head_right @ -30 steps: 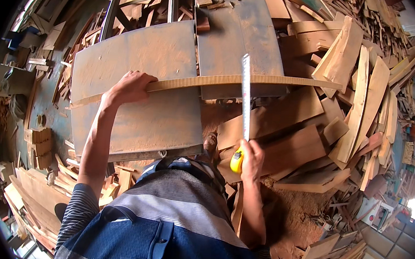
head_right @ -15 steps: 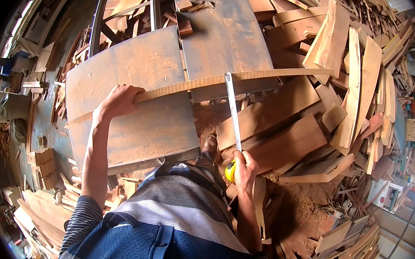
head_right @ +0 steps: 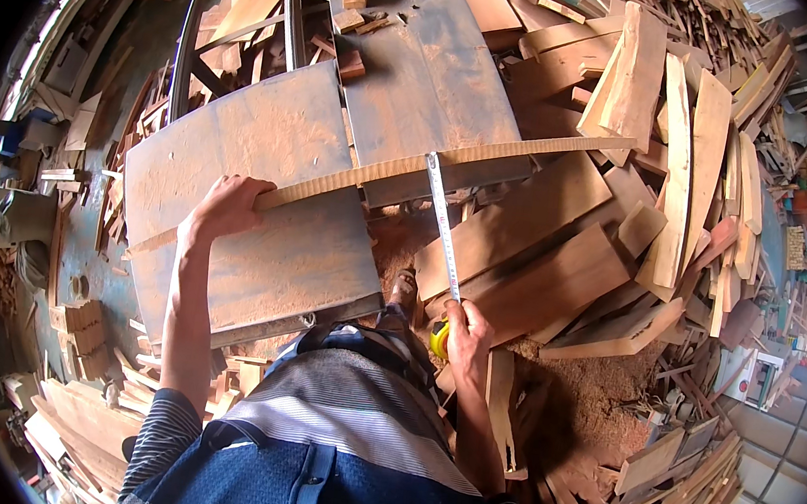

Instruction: The person measures several pieces of wood with a tape measure while standing at a woodworking machine.

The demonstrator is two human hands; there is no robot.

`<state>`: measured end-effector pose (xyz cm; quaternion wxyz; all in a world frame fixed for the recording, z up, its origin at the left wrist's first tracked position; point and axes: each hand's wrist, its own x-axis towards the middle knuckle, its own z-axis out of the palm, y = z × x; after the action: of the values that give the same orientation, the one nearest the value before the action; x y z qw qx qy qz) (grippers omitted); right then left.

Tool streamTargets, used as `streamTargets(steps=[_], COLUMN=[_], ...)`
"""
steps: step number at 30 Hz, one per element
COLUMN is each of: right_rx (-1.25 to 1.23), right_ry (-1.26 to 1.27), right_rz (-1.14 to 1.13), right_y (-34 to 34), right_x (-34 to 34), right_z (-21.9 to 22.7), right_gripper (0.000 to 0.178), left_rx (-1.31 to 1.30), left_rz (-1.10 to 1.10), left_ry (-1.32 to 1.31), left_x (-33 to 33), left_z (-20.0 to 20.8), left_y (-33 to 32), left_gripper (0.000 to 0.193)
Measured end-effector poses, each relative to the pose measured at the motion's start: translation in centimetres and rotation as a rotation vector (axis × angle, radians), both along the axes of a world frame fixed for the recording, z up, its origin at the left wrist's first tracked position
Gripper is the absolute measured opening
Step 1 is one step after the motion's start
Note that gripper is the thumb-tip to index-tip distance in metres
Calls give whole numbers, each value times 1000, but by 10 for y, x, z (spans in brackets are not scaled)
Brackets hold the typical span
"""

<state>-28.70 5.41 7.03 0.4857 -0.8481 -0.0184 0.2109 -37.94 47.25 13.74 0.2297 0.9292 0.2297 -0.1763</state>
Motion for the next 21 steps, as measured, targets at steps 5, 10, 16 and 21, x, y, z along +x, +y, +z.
streamTargets(steps=[5, 10, 16, 21], right_rx=[42, 673, 739, 884], right_ry=[-12, 450, 573, 958], right_rz=[13, -242, -410, -519], right_y=[-6, -14, -25, -51], right_x=[0, 4, 24, 18], right_z=[-9, -23, -55, -88], right_gripper=[27, 18, 21, 23], left_rx=[8, 57, 53, 165], left_rz=[-22, -45, -74, -128], left_ry=[-15, -80, -136, -366], left_x=[-2, -9, -36, -72], left_z=[-4, -7, -27, -77], left_y=[1, -8, -44, -89], left_gripper=[52, 50, 40, 34])
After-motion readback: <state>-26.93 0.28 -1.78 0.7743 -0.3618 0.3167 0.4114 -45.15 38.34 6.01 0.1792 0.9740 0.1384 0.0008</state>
